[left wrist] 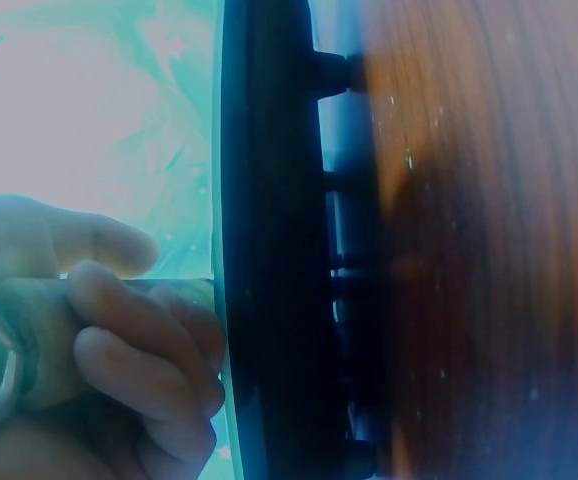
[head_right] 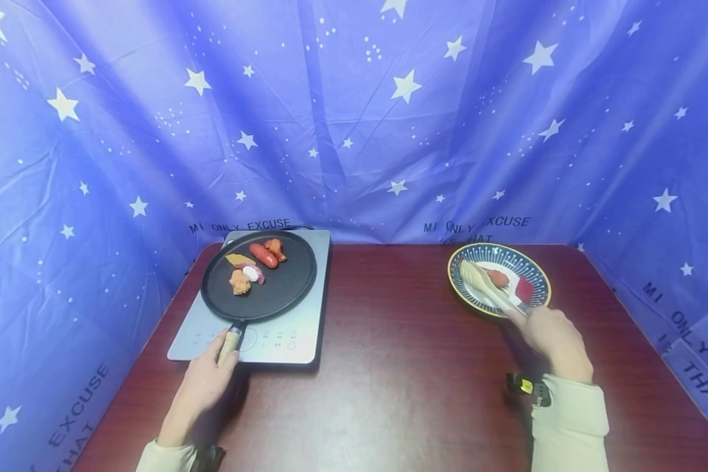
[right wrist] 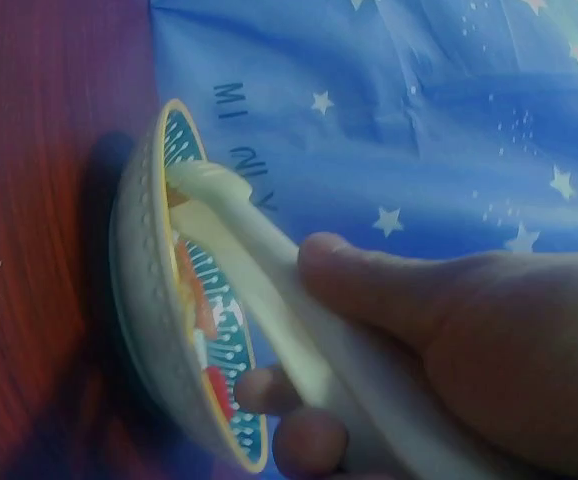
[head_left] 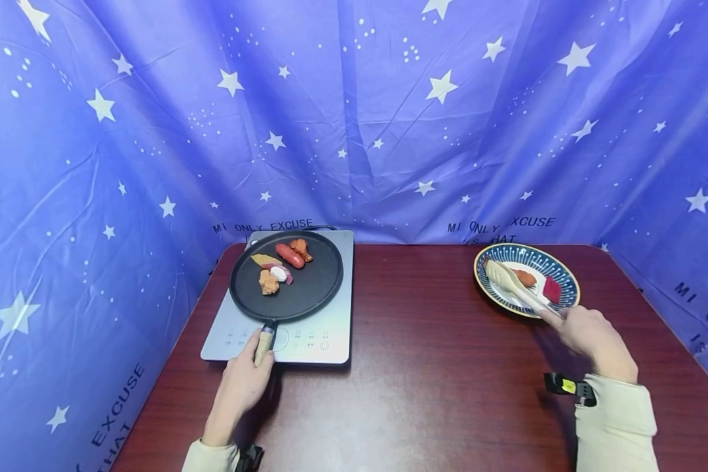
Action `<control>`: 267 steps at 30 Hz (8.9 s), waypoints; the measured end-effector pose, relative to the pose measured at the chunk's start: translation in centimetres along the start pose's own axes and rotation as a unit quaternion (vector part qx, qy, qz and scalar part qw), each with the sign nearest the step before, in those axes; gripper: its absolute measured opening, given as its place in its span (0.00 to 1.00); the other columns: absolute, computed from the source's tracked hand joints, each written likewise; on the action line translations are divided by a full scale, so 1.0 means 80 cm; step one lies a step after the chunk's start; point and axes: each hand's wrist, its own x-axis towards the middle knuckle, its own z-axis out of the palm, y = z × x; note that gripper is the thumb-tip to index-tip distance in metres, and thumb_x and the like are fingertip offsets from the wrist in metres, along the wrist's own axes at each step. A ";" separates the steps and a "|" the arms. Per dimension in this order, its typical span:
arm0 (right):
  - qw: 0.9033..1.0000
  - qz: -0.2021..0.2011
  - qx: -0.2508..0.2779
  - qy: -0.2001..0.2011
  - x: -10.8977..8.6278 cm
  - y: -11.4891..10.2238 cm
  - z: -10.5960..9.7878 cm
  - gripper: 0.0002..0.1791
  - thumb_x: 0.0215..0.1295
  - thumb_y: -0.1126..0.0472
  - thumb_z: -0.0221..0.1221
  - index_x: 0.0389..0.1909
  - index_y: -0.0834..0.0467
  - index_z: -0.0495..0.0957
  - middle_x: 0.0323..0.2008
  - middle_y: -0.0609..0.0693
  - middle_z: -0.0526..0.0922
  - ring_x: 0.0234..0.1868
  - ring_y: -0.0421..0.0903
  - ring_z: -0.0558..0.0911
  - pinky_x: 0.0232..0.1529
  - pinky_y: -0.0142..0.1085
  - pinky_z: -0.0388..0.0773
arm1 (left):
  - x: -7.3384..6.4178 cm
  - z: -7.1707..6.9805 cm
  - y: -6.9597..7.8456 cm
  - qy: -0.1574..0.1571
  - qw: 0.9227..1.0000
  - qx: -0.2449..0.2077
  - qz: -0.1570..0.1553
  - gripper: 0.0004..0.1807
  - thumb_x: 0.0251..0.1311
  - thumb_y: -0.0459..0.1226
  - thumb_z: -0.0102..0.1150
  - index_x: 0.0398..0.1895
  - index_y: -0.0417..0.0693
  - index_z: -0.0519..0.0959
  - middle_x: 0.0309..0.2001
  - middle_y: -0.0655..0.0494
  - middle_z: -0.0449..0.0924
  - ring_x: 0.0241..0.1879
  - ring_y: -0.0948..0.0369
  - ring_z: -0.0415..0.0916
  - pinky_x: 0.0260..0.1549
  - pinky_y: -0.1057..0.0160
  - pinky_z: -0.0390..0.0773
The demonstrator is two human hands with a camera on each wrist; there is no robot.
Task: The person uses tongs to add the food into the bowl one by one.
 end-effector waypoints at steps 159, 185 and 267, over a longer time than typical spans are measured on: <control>0.978 -0.178 -0.012 0.113 0.078 -0.332 0.071 0.25 0.65 0.42 0.54 0.16 0.56 0.73 0.14 0.53 0.71 0.16 0.53 0.74 0.20 0.48 0.70 | 0.003 0.002 -0.001 -0.001 1.000 0.000 -0.011 0.33 0.63 0.45 0.48 0.71 0.46 0.60 0.40 0.40 0.78 0.27 0.54 0.70 0.28 0.54 0.70; 0.974 -0.167 -0.020 0.152 0.100 -0.365 0.083 0.26 0.65 0.44 0.56 0.14 0.59 0.73 0.17 0.57 0.74 0.19 0.57 0.77 0.18 0.48 0.71 | 0.004 0.002 0.001 -0.002 1.000 0.000 -0.011 0.33 0.63 0.45 0.49 0.70 0.46 0.61 0.40 0.39 0.79 0.28 0.54 0.71 0.29 0.53 0.71; 0.994 0.100 0.021 0.049 -0.011 0.018 -0.004 0.40 0.65 0.31 0.40 0.40 0.68 0.73 0.40 0.77 0.72 0.37 0.73 0.72 0.22 0.53 0.66 | -0.002 0.000 -0.001 -0.007 1.000 -0.003 -0.014 0.32 0.64 0.44 0.50 0.70 0.45 0.61 0.40 0.38 0.78 0.26 0.54 0.70 0.26 0.54 0.70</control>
